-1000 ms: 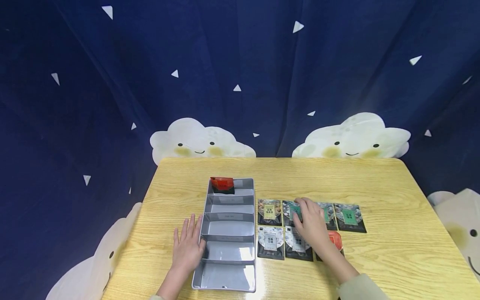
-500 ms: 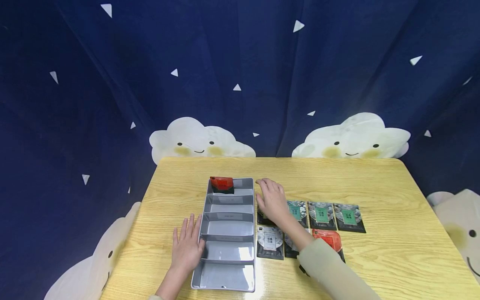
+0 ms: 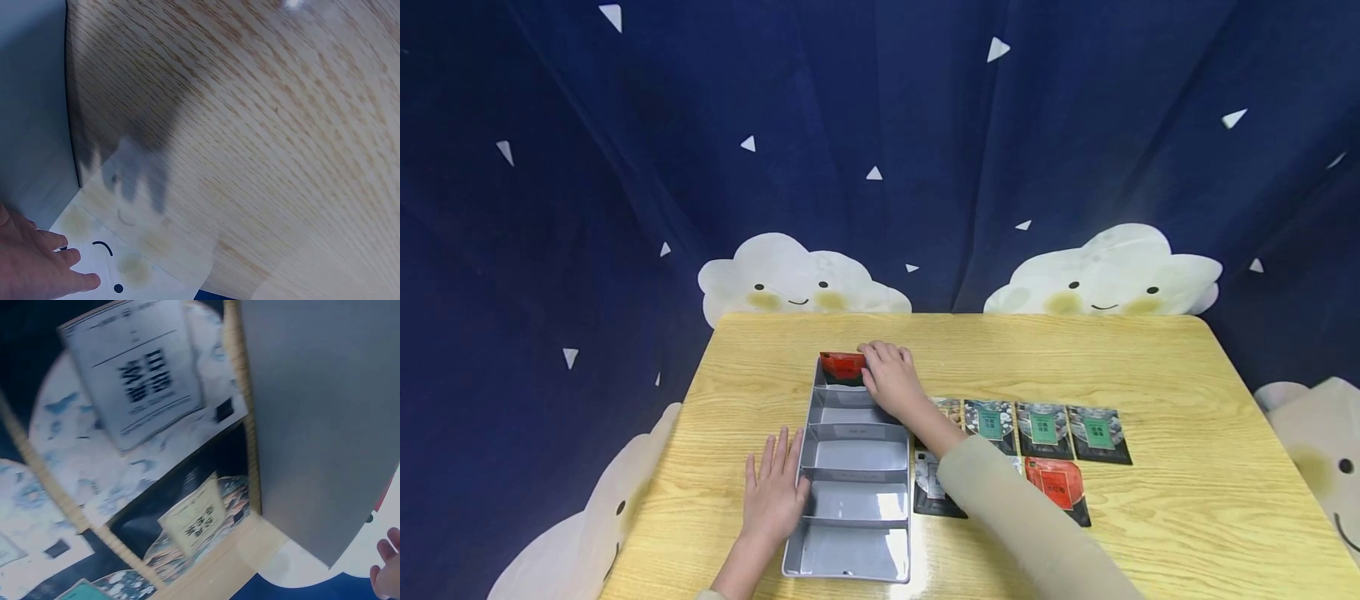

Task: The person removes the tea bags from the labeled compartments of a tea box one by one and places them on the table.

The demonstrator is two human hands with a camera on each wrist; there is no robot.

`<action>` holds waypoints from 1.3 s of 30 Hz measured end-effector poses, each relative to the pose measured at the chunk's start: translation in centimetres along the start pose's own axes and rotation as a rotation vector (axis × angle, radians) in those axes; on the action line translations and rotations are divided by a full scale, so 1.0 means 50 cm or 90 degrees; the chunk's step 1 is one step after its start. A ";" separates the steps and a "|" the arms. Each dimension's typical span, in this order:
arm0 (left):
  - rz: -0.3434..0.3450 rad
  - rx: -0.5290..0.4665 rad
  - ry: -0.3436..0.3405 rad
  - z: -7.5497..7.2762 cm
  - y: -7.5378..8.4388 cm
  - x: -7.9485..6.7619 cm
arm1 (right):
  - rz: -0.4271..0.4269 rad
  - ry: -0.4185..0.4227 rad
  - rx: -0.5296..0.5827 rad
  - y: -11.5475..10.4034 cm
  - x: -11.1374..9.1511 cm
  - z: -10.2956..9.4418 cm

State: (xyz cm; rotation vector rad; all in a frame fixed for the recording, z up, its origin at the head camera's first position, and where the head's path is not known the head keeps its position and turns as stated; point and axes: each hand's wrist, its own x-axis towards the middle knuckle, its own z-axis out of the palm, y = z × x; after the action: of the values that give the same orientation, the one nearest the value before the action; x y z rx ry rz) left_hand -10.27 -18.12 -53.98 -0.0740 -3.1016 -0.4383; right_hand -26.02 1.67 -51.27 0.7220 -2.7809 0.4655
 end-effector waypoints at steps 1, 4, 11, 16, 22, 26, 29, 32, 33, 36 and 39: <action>0.000 0.000 0.000 0.000 0.000 0.000 | 0.003 -0.014 -0.002 -0.004 0.005 0.002; 0.001 0.001 0.001 -0.001 0.001 0.000 | 0.012 -0.055 0.000 -0.017 0.020 0.006; 0.001 -0.003 0.002 -0.003 0.001 -0.001 | 0.033 -0.127 -0.010 -0.037 0.045 0.009; -0.001 -0.006 0.000 -0.003 0.000 -0.001 | 0.043 -0.169 -0.009 -0.049 0.056 0.010; 0.000 -0.003 0.002 -0.002 0.000 0.000 | 0.032 -0.182 -0.015 -0.061 0.056 0.017; 0.000 -0.003 0.001 -0.001 0.001 0.000 | 0.026 -0.166 -0.032 -0.062 0.051 0.026; -0.001 -0.003 -0.001 -0.001 0.000 0.000 | 0.020 -0.156 -0.042 -0.061 0.047 0.031; 0.000 -0.004 -0.001 0.000 0.000 0.001 | 0.014 -0.150 -0.048 -0.060 0.045 0.034; 0.000 -0.004 -0.001 0.000 0.000 0.001 | 0.012 -0.148 -0.050 -0.060 0.044 0.035; 0.001 -0.003 0.000 0.000 0.001 0.001 | 0.007 -0.139 -0.052 -0.059 0.042 0.039; 0.004 -0.002 0.000 -0.001 0.001 0.001 | 0.010 -0.132 -0.052 -0.058 0.041 0.044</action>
State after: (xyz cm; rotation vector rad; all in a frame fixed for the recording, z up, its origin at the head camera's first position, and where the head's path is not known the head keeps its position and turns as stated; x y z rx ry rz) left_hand -10.31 -18.08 -53.91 -0.0829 -3.0995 -0.4423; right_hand -26.59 -2.41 -51.97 0.7695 -2.9801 0.2921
